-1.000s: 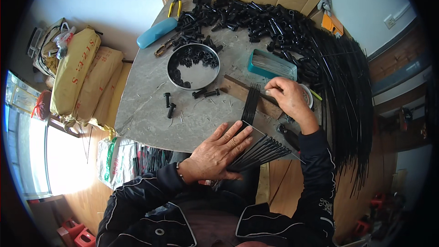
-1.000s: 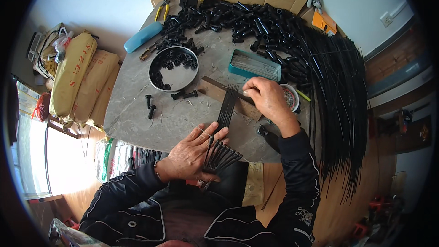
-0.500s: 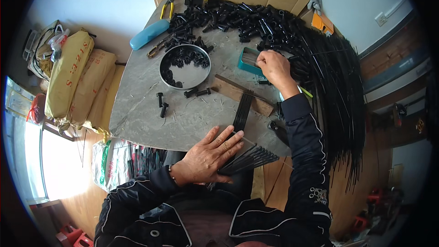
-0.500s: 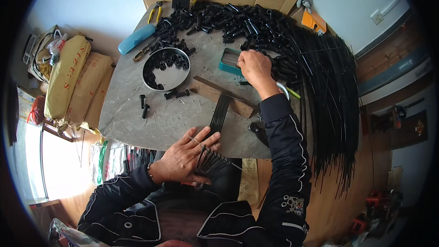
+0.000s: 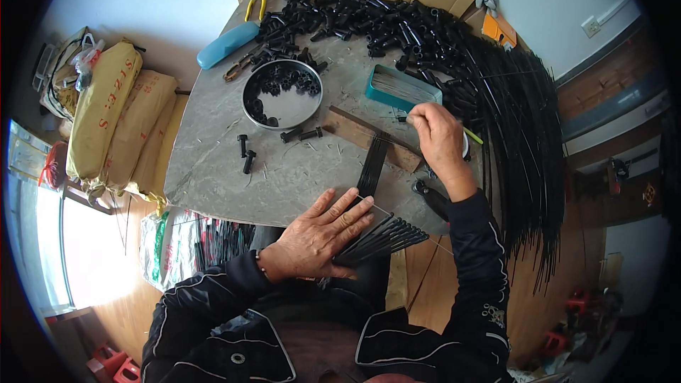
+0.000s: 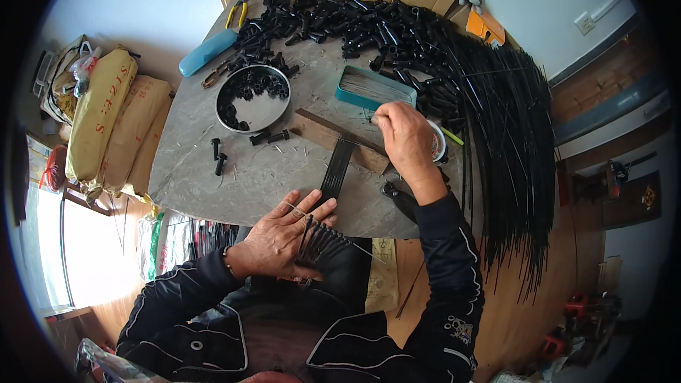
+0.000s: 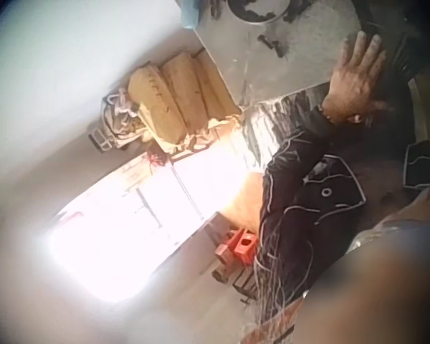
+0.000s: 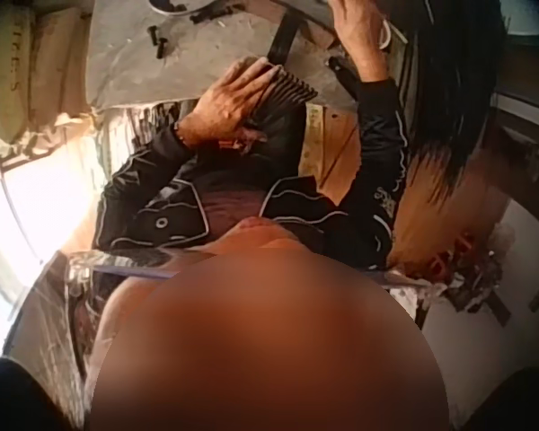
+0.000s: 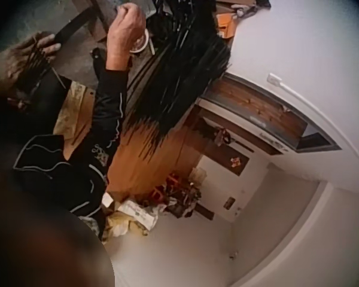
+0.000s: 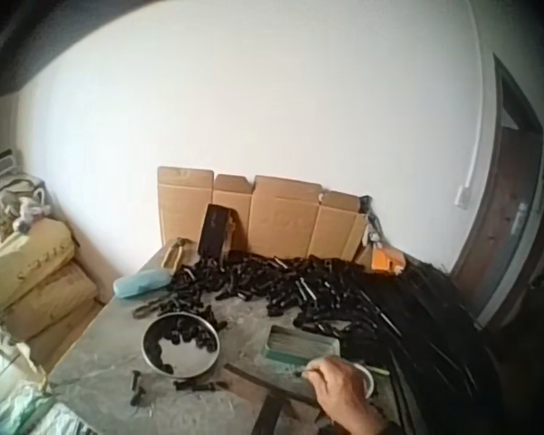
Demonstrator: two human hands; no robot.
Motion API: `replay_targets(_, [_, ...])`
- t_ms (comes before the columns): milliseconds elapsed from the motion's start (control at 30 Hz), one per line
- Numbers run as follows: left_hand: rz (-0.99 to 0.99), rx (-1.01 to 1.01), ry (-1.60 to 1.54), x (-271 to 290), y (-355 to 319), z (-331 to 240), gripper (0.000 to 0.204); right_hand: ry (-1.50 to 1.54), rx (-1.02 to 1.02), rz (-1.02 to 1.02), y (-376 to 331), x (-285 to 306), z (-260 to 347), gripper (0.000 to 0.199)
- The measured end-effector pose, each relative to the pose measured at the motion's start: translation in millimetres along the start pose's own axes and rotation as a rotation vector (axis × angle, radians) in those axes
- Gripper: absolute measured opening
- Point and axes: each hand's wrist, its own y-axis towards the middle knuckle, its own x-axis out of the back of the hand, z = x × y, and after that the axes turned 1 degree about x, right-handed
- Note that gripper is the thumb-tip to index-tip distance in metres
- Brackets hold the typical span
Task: Assembling bundles of black rods by applying plastic spacers and measuring lengths on a workbench.
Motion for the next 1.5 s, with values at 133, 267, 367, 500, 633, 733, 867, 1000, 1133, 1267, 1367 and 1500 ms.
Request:
replay_targets(133, [0.012, -0.003, 0.012, -0.3, 1.0, 0.2, 0.101, 0.025, -0.049, -0.157, 22.9, -8.4, -16.8, 0.007])
replay_targets(267, [0.014, 0.002, -0.035, 0.7, 1.7, -2.7, 0.101, -0.143, -0.164, 0.071, 48.6, -24.4, -41.7, 0.012])
replay_targets(367, [0.025, 0.009, -0.072, -0.4, 0.7, -3.0, 0.102, -0.300, -0.218, 0.267, 55.3, -29.1, -45.1, 0.011])
replay_targets(500, [0.028, 0.014, -0.071, -0.4, -1.4, -2.0, 0.102, -0.235, -0.242, 0.210, 51.5, -21.5, -36.7, 0.010])
replay_targets(633, [0.005, -0.002, -0.025, -0.9, 0.7, -0.8, 0.099, -0.231, -0.072, -0.009, 45.7, -7.5, -26.6, 0.009])
replay_targets(733, [0.011, -0.006, -0.008, 0.8, 1.7, 0.1, 0.099, -0.155, 0.105, -0.185, 32.8, 5.8, -0.9, 0.005])
replay_targets(867, [0.034, 0.017, -0.078, 0.3, -0.4, 0.9, 0.101, 0.127, -0.275, 0.280, -3.3, 5.1, 19.1, 0.005])
replay_targets(1000, [0.039, 0.011, -0.078, 0.4, 1.9, -0.9, 0.100, 0.222, -0.196, 0.252, -23.8, -0.9, 0.7, 0.009])
replay_targets(1133, [0.042, 0.016, -0.073, 0.7, 1.1, -1.1, 0.101, 0.259, -0.256, 0.251, -24.9, -5.9, 1.5, 0.010])
replay_targets(1267, [0.045, 0.022, -0.073, 0.7, 0.6, -1.5, 0.103, 0.316, -0.279, 0.275, -24.7, -6.1, 1.6, 0.012])
replay_targets(1367, [0.039, 0.021, -0.074, -0.1, 0.4, -1.7, 0.103, 0.314, -0.273, 0.261, -25.8, -7.2, 0.8, 0.013])
replay_targets(1500, [0.040, 0.019, -0.068, 1.7, 0.8, -1.9, 0.103, 0.334, -0.248, 0.247, -27.6, -8.2, -2.5, 0.013])
